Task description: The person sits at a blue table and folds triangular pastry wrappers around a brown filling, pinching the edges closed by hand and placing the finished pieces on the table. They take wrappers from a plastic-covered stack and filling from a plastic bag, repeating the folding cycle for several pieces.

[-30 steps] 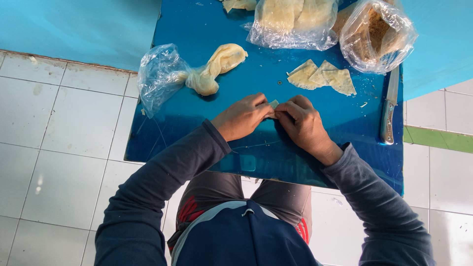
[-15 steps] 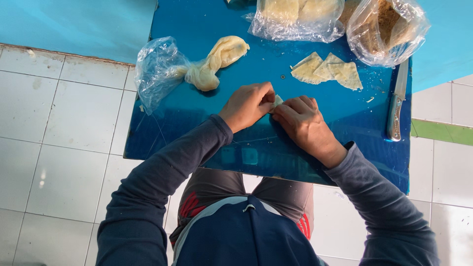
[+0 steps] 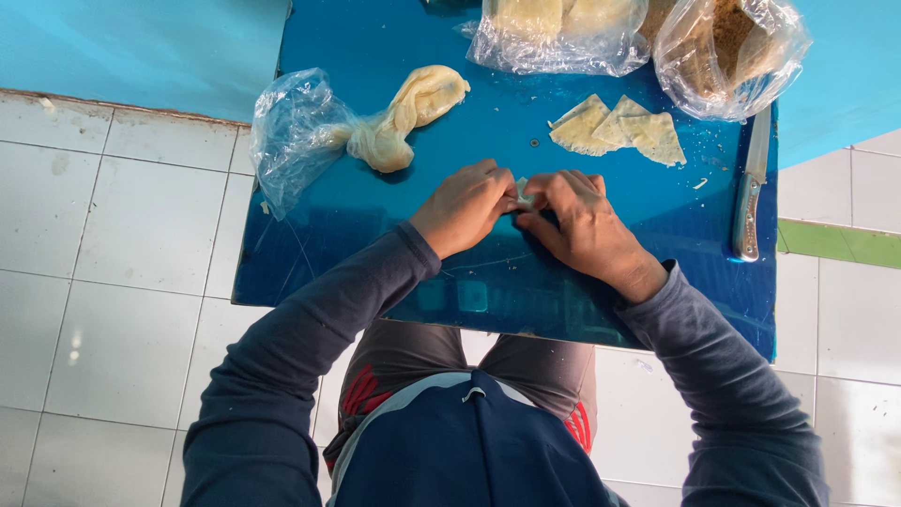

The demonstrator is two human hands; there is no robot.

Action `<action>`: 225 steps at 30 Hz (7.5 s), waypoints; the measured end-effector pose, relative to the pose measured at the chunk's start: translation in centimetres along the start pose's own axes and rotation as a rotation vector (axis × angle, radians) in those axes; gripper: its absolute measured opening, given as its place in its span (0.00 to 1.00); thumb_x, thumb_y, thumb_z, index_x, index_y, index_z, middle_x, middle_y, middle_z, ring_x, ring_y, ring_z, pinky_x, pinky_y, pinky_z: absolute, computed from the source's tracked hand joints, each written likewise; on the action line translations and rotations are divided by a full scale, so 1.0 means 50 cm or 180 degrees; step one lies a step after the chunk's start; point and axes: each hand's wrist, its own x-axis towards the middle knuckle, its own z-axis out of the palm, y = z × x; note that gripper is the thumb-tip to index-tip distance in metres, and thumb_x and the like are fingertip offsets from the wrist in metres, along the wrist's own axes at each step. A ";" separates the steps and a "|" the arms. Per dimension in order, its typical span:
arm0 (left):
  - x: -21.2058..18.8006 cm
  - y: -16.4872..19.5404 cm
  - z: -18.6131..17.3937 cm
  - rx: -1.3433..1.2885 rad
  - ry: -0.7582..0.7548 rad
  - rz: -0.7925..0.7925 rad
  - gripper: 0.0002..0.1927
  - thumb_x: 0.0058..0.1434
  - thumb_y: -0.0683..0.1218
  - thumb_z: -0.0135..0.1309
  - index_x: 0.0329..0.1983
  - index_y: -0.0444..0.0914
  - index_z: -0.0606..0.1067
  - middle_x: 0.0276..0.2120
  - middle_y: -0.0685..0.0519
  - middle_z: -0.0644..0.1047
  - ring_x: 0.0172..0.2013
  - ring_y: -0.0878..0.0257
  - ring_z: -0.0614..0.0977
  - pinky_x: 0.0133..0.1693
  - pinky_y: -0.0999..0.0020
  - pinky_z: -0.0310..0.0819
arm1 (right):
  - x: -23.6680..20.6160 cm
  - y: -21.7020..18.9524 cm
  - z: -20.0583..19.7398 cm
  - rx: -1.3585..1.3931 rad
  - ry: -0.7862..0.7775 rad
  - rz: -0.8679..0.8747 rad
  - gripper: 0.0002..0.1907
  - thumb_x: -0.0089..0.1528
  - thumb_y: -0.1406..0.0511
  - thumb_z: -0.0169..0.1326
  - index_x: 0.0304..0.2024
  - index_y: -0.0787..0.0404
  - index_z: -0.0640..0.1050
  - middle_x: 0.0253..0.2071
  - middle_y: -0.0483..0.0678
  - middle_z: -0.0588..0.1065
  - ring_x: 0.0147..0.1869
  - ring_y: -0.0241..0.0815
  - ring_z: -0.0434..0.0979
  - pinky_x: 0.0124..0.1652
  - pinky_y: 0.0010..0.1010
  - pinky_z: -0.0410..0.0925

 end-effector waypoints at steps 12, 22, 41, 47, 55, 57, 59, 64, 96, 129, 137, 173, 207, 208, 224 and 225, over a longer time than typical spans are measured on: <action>-0.001 0.006 -0.006 -0.0115 0.0395 -0.0170 0.07 0.65 0.46 0.60 0.39 0.38 0.76 0.35 0.48 0.77 0.38 0.50 0.80 0.38 0.56 0.74 | 0.000 -0.005 0.033 -0.0859 0.0340 -0.0095 0.03 0.68 0.68 0.59 0.43 0.59 0.78 0.39 0.49 0.73 0.46 0.50 0.73 0.49 0.40 0.64; -0.009 0.011 -0.008 0.0033 0.0477 0.0124 0.07 0.66 0.45 0.59 0.39 0.37 0.75 0.36 0.49 0.76 0.38 0.51 0.80 0.38 0.56 0.76 | 0.003 -0.005 0.028 -0.0738 0.0280 0.0080 0.04 0.67 0.65 0.60 0.43 0.57 0.79 0.38 0.48 0.73 0.45 0.48 0.72 0.47 0.42 0.61; -0.010 0.012 -0.006 -0.0215 0.0774 -0.0020 0.05 0.64 0.43 0.61 0.38 0.37 0.77 0.34 0.49 0.77 0.40 0.51 0.80 0.39 0.57 0.74 | 0.001 -0.039 0.026 -0.1519 0.0408 -0.0216 0.08 0.66 0.67 0.60 0.48 0.59 0.79 0.42 0.47 0.77 0.48 0.46 0.76 0.50 0.39 0.63; -0.017 0.014 0.005 0.0422 0.0726 0.0137 0.06 0.62 0.37 0.55 0.43 0.35 0.74 0.40 0.46 0.73 0.44 0.50 0.78 0.44 0.57 0.76 | -0.002 -0.056 0.025 -0.2188 0.0270 -0.0425 0.19 0.66 0.63 0.59 0.58 0.65 0.77 0.52 0.49 0.77 0.56 0.45 0.75 0.56 0.38 0.63; -0.002 0.002 0.014 0.0565 0.0809 0.0296 0.09 0.65 0.38 0.55 0.47 0.34 0.73 0.41 0.46 0.71 0.44 0.50 0.77 0.44 0.57 0.76 | 0.009 -0.028 0.032 -0.1877 0.0165 -0.0008 0.31 0.65 0.56 0.61 0.67 0.62 0.74 0.58 0.52 0.69 0.58 0.51 0.69 0.53 0.44 0.61; -0.003 0.004 0.013 0.0427 0.0681 0.0235 0.08 0.70 0.43 0.57 0.46 0.34 0.73 0.40 0.46 0.71 0.42 0.50 0.77 0.43 0.56 0.75 | 0.003 -0.020 0.035 -0.1724 0.0180 0.0005 0.30 0.66 0.57 0.61 0.67 0.62 0.73 0.57 0.53 0.68 0.56 0.52 0.68 0.52 0.44 0.61; -0.004 0.007 0.010 0.0491 0.0699 0.0309 0.07 0.70 0.42 0.56 0.46 0.34 0.73 0.41 0.46 0.71 0.43 0.50 0.77 0.43 0.56 0.75 | -0.001 -0.012 0.042 -0.1495 0.0258 0.0130 0.28 0.66 0.59 0.61 0.67 0.61 0.74 0.56 0.53 0.69 0.56 0.53 0.68 0.52 0.44 0.61; -0.006 0.021 0.005 0.0483 0.0747 0.0466 0.07 0.69 0.41 0.55 0.46 0.35 0.72 0.41 0.46 0.71 0.44 0.49 0.77 0.43 0.55 0.74 | -0.006 0.017 0.042 -0.0863 0.0534 0.0133 0.18 0.68 0.62 0.60 0.60 0.57 0.78 0.49 0.50 0.73 0.54 0.52 0.70 0.53 0.43 0.62; -0.081 0.116 -0.063 0.0257 0.1228 0.0783 0.08 0.75 0.47 0.55 0.44 0.37 0.76 0.39 0.50 0.73 0.38 0.54 0.79 0.38 0.59 0.76 | -0.386 -0.200 0.259 -0.0595 0.0279 0.1048 0.14 0.60 0.63 0.58 0.48 0.60 0.79 0.46 0.51 0.79 0.50 0.54 0.78 0.48 0.45 0.66; -0.047 0.056 -0.046 0.0341 0.0979 0.0850 0.07 0.71 0.47 0.57 0.40 0.38 0.76 0.37 0.53 0.74 0.38 0.58 0.79 0.39 0.62 0.76 | -0.039 0.098 -0.121 -0.2656 0.0417 0.0225 0.02 0.66 0.70 0.55 0.41 0.63 0.76 0.40 0.55 0.76 0.46 0.54 0.79 0.46 0.40 0.74; -0.041 0.055 -0.042 0.0314 0.0958 0.0812 0.07 0.71 0.47 0.57 0.40 0.38 0.76 0.37 0.53 0.74 0.37 0.58 0.79 0.39 0.62 0.76 | -0.061 0.149 -0.159 0.0366 0.1107 0.1548 0.07 0.71 0.69 0.54 0.44 0.70 0.79 0.35 0.52 0.77 0.35 0.38 0.76 0.36 0.30 0.69; -0.017 0.041 -0.004 -0.1235 0.0436 -0.0382 0.08 0.61 0.41 0.63 0.39 0.36 0.74 0.34 0.52 0.83 0.34 0.64 0.86 0.37 0.71 0.81 | -0.064 0.243 -0.189 -0.1968 0.1564 0.1288 0.06 0.70 0.68 0.60 0.47 0.65 0.79 0.40 0.57 0.78 0.41 0.60 0.79 0.41 0.47 0.70; -0.025 0.028 -0.012 -0.1371 0.0304 -0.0522 0.09 0.61 0.40 0.63 0.39 0.35 0.74 0.34 0.52 0.83 0.34 0.66 0.86 0.37 0.72 0.82 | -0.044 0.238 -0.204 -0.0992 0.2163 0.0985 0.06 0.72 0.75 0.52 0.46 0.73 0.80 0.34 0.55 0.80 0.33 0.40 0.82 0.33 0.27 0.71; -0.024 0.029 -0.012 -0.1351 0.0307 -0.0526 0.08 0.61 0.40 0.63 0.39 0.35 0.74 0.34 0.52 0.83 0.35 0.66 0.86 0.37 0.72 0.82 | -0.042 0.234 -0.198 -0.1538 0.2004 0.0860 0.05 0.72 0.75 0.53 0.44 0.72 0.80 0.32 0.55 0.80 0.33 0.42 0.81 0.35 0.29 0.70; -0.036 0.023 -0.024 -0.1440 0.0352 -0.0615 0.08 0.60 0.39 0.62 0.39 0.35 0.75 0.33 0.52 0.83 0.34 0.65 0.86 0.36 0.71 0.81 | -0.081 0.229 -0.222 0.1521 0.2623 0.1592 0.06 0.73 0.75 0.53 0.51 0.72 0.79 0.40 0.55 0.82 0.34 0.36 0.80 0.34 0.22 0.68; -0.036 0.023 -0.026 -0.1446 0.0337 -0.0657 0.08 0.60 0.40 0.62 0.39 0.35 0.75 0.33 0.52 0.83 0.33 0.65 0.86 0.35 0.71 0.81 | -0.087 0.217 -0.219 0.1613 0.2554 0.1547 0.07 0.73 0.76 0.52 0.51 0.73 0.79 0.41 0.55 0.81 0.35 0.36 0.79 0.35 0.23 0.68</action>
